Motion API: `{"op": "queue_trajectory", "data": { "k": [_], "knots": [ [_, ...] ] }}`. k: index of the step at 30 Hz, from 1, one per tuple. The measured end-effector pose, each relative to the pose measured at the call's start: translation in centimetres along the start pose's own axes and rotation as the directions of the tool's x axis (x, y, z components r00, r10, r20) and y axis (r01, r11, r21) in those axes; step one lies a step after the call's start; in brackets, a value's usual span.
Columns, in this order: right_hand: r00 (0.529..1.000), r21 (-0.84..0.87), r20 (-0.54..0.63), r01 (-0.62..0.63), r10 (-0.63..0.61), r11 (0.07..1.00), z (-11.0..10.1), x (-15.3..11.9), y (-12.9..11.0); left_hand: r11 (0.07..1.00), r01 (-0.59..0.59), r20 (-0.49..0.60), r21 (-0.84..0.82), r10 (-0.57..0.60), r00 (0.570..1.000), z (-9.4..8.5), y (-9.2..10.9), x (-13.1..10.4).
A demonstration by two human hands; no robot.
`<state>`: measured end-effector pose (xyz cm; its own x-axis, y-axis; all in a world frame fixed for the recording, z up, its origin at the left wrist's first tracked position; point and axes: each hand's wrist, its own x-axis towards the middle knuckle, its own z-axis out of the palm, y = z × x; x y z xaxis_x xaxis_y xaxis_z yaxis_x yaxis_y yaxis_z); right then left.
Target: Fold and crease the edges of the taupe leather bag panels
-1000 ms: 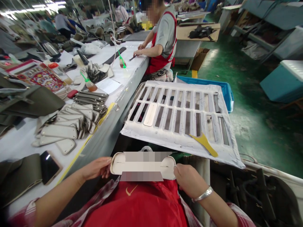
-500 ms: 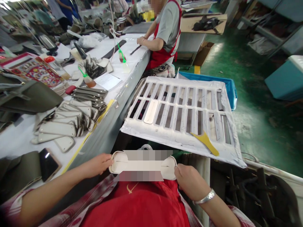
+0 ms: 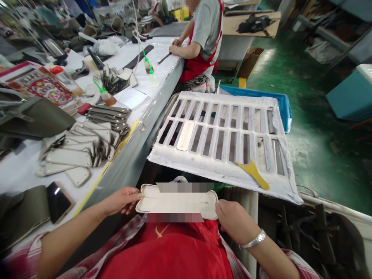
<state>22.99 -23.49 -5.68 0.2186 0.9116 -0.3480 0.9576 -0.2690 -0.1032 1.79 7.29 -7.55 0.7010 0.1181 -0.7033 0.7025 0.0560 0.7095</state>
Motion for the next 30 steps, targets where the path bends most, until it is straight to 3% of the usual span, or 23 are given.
{"op": "queue_trajectory", "data": {
  "k": [5, 9, 11, 12, 15, 17, 18, 19, 22, 25, 28, 30],
  "knots": [
    [0.997, 0.058, 0.066, -0.055, 0.051, 0.997, -1.3, 0.6, -0.2, 0.996, -0.026, -0.086, 0.081, 0.033, 0.996, 0.3, -0.2, 0.4],
    [0.951, 0.288, 0.209, -0.282, 0.227, 0.915, -2.7, 0.1, -0.8, 0.968, -0.001, -0.112, 0.253, 0.030, 0.993, 0.3, 0.0, -0.3],
    [0.941, 0.312, 0.203, -0.324, 0.270, 0.893, -2.6, -0.1, -0.9, 0.890, 0.004, -0.102, 0.456, 0.048, 0.994, 0.6, 0.8, -0.3],
    [0.941, 0.310, 0.198, -0.325, 0.274, 0.893, -2.4, -0.2, -0.8, 0.801, -0.043, -0.117, 0.597, 0.139, 0.983, 1.2, 1.3, -0.3],
    [0.949, 0.269, 0.182, -0.301, 0.258, 0.915, -1.7, -0.4, -0.9, 0.466, -0.196, -0.064, 0.863, 0.486, 0.872, 5.2, 3.8, -0.3],
    [0.955, 0.230, 0.172, -0.278, 0.242, 0.933, -1.5, -0.5, -1.1, 0.254, -0.426, 0.177, 0.868, 0.643, 0.745, 9.2, 5.6, 0.3],
    [0.959, 0.209, 0.166, -0.263, 0.231, 0.942, -1.5, -0.4, -1.2, 0.142, -0.536, 0.323, 0.832, 0.662, 0.677, 11.2, 6.3, 0.9],
    [0.962, 0.186, 0.163, -0.248, 0.219, 0.951, -1.6, -0.4, -1.3, 0.051, -0.593, 0.433, 0.803, 0.635, 0.640, 12.9, 6.9, 1.6],
    [0.966, 0.094, 0.167, -0.215, 0.197, 0.972, -1.8, -0.1, -1.7, -0.080, -0.614, 0.576, 0.785, 0.458, 0.677, 16.0, 7.4, 3.7],
    [0.958, 0.051, 0.153, -0.251, 0.241, 0.967, -1.8, 0.1, -2.1, -0.127, -0.574, 0.571, 0.809, 0.398, 0.718, 16.3, 7.1, 4.5],
    [0.932, 0.324, 0.184, -0.356, 0.311, 0.877, -1.4, 0.0, -1.7, -0.129, -0.588, 0.586, 0.798, 0.392, 0.709, 15.8, 6.8, 4.5],
    [0.907, 0.588, 0.288, -0.421, 0.308, 0.690, -0.8, -0.2, -0.8, -0.111, -0.600, 0.589, 0.792, 0.397, 0.704, 15.6, 6.8, 4.5]
  ]
}}
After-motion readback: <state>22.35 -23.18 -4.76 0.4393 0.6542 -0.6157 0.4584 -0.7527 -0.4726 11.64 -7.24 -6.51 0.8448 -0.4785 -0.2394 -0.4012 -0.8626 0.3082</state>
